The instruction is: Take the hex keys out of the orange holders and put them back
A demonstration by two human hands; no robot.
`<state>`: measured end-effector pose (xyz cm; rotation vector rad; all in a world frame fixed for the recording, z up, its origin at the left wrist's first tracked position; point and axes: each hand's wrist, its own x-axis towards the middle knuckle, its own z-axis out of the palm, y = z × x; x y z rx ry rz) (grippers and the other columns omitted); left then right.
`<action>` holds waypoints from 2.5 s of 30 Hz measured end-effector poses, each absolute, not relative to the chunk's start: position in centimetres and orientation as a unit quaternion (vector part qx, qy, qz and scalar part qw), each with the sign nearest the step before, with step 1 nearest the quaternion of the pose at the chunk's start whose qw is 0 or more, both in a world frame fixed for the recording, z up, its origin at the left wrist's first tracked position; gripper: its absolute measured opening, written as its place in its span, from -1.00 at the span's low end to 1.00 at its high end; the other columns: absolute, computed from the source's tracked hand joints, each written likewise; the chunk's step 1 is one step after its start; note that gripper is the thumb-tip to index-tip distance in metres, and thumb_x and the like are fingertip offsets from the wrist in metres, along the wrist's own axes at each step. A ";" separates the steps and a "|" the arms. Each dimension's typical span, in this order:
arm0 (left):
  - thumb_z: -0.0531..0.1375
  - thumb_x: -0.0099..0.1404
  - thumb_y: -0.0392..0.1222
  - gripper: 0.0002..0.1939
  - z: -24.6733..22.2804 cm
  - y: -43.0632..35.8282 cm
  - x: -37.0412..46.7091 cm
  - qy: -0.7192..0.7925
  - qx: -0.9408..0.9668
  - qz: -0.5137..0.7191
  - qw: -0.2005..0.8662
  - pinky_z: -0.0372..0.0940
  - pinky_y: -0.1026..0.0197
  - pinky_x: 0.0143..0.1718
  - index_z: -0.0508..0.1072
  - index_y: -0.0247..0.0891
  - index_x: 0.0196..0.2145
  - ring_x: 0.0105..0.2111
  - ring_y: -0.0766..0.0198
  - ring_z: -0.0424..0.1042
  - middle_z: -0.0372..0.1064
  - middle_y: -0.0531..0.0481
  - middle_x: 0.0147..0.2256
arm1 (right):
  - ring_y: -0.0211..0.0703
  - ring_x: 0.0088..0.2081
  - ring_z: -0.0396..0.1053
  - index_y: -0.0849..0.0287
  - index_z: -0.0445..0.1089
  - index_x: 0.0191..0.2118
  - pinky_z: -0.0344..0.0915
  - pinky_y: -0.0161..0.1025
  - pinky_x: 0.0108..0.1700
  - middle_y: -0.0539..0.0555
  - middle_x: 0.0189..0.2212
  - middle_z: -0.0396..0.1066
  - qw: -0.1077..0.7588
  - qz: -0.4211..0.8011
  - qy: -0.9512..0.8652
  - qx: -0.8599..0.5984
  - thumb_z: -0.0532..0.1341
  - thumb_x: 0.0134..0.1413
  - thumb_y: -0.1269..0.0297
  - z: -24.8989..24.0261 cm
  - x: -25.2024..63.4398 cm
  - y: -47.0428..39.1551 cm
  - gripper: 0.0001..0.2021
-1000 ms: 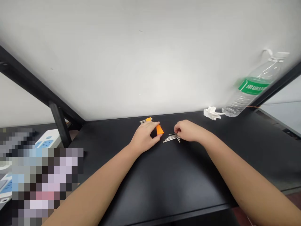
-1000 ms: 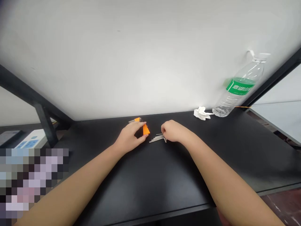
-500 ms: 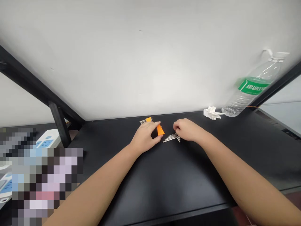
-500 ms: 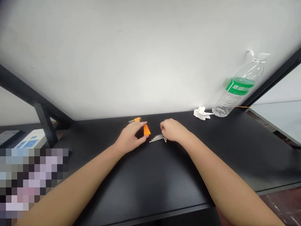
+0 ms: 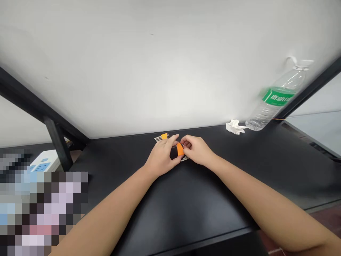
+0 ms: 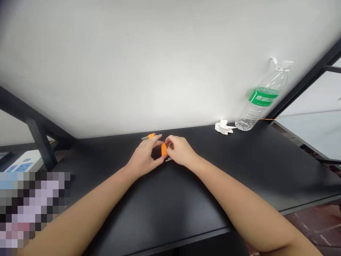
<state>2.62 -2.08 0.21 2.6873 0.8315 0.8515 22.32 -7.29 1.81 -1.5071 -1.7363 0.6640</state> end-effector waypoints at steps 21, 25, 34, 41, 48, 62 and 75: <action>0.32 0.24 -0.11 -0.40 0.4 -1.8 2.6 0.295 0.918 0.253 0.081 0.34 -0.10 0.15 0.33 -0.18 0.21 0.10 -0.02 0.46 0.48 -0.12 0.09 | -0.26 -0.38 0.35 0.17 0.50 -0.15 0.29 -0.28 -0.27 -0.01 -0.34 0.47 0.385 0.235 -0.702 -0.551 0.17 0.01 0.51 1.5 23.4 -6.8 -0.72; 0.31 0.25 -0.10 -0.41 0.3 -1.7 2.6 0.297 0.917 0.254 0.076 0.35 -0.08 0.12 0.35 -0.16 0.22 0.08 -0.01 0.48 0.50 -0.11 0.07 | -0.23 -0.31 0.41 0.16 0.44 -0.08 0.36 -0.25 -0.22 0.01 -0.28 0.47 0.449 0.365 -0.633 -0.515 0.21 0.03 0.44 1.1 23.3 -6.7 -0.71; 0.31 0.26 -0.10 -0.55 0.2 -1.7 2.4 0.291 0.913 0.268 0.097 0.33 -0.07 0.16 0.45 -0.17 0.10 0.05 0.02 0.50 0.53 -0.09 0.04 | -0.30 -0.39 0.40 0.20 0.42 -0.14 0.39 -0.30 -0.29 0.00 -0.33 0.46 0.510 0.554 -0.485 -0.445 0.35 -0.01 0.37 1.7 23.6 -6.5 -0.74; 0.32 0.25 -0.10 -0.57 0.4 -1.8 2.5 0.292 0.908 0.282 0.101 0.35 -0.05 0.12 0.45 -0.16 0.06 0.02 0.04 0.52 0.55 -0.06 0.00 | -0.31 -0.40 0.40 0.20 0.47 -0.16 0.40 -0.27 -0.26 -0.01 -0.35 0.48 0.505 0.541 -0.494 -0.456 0.37 -0.04 0.35 1.3 23.1 -6.5 -0.73; 0.33 0.23 -0.10 -0.56 0.5 -1.7 2.5 0.288 0.910 0.280 0.104 0.36 -0.06 0.10 0.45 -0.15 0.06 -0.02 0.03 0.53 0.56 -0.06 -0.02 | -0.30 -0.40 0.39 0.21 0.51 -0.16 0.38 -0.27 -0.25 0.01 -0.35 0.50 0.510 0.525 -0.512 -0.448 0.36 0.02 0.30 1.4 23.2 -6.6 -0.77; 0.29 0.27 -0.13 -0.58 0.7 -1.7 2.5 0.254 0.924 0.276 0.072 0.31 -0.07 0.10 0.42 -0.16 0.09 -0.05 0.07 0.53 0.56 -0.07 -0.06 | -0.27 -0.45 0.40 0.19 0.51 -0.26 0.34 -0.32 -0.38 0.00 -0.43 0.49 0.471 0.455 -0.540 -0.529 0.28 0.04 0.30 1.4 22.7 -6.6 -0.86; 0.27 0.29 -0.10 -0.62 1.0 -1.9 2.6 0.296 0.915 0.268 0.054 0.35 -0.03 0.02 0.46 -0.14 0.05 -0.08 0.05 0.54 0.57 -0.06 -0.09 | -0.23 -0.44 0.33 0.14 0.51 -0.24 0.28 -0.28 -0.35 -0.02 -0.45 0.43 0.498 0.294 -0.615 -0.536 0.20 0.10 0.34 1.3 22.4 -7.2 -0.85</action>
